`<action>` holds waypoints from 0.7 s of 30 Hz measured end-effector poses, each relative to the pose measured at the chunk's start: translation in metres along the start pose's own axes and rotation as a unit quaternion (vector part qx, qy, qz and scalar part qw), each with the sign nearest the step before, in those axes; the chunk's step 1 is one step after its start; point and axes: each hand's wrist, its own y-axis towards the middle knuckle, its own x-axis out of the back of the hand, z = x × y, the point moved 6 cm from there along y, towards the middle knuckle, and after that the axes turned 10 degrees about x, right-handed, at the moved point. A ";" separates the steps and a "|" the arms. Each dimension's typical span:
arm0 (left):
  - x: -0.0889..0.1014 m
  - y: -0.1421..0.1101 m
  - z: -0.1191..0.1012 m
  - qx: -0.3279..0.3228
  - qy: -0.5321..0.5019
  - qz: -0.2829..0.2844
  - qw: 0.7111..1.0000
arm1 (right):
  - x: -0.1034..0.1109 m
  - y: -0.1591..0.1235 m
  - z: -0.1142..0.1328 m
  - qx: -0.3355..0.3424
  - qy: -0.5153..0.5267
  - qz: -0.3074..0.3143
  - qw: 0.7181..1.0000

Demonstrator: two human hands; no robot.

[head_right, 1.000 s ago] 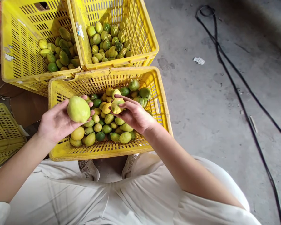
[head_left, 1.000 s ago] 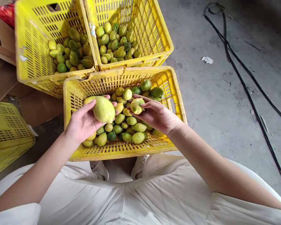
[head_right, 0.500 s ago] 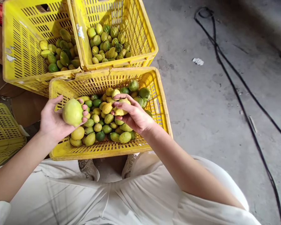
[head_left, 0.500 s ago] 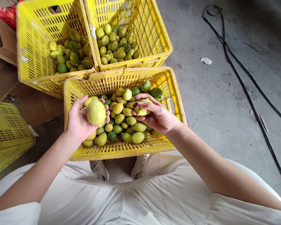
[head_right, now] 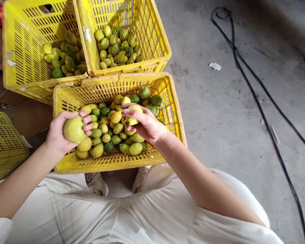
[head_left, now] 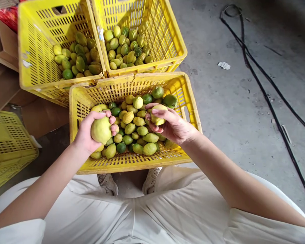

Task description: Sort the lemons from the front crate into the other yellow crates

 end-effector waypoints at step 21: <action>-0.004 -0.004 -0.004 -0.016 -0.003 -0.023 1.000 | 0.004 -0.001 -0.004 -0.017 0.049 -0.043 0.998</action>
